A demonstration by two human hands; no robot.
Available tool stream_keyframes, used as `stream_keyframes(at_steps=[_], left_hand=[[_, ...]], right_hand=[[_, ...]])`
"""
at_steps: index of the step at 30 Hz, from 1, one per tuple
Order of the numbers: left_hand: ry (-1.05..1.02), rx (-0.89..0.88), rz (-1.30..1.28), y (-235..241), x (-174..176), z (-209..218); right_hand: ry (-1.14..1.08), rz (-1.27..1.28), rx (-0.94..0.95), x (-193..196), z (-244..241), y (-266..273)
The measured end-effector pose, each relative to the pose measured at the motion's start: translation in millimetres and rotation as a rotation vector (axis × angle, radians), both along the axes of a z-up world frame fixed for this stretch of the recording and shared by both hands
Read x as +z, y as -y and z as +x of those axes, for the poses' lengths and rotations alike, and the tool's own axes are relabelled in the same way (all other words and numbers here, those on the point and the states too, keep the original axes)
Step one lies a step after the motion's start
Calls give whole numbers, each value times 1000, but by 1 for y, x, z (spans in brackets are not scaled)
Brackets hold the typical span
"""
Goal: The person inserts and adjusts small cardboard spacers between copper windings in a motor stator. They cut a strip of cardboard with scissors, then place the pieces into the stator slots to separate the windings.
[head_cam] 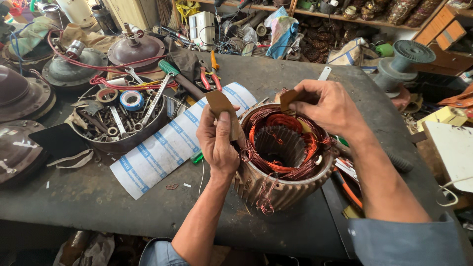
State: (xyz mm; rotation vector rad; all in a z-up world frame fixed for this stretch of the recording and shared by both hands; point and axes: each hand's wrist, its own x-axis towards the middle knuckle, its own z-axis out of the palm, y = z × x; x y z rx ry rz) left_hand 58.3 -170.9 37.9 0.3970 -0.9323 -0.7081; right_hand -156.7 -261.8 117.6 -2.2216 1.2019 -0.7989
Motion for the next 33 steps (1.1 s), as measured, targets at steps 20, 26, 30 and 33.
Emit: stream_keyframes(at_steps=[20,26,30,33], left_hand=[[18,21,5,-2,1,0],[-6,7,-9,-1,1,-1],[-3,16,6,-2,2,-3],[23,33,18,-3,3,-1]], right_hand=[[37,-27,69,-7,5,1],[20,-51,65,-6,5,-1],[60,-43,56,-12,0,-1],[173,-59,115,-18,-2,1]])
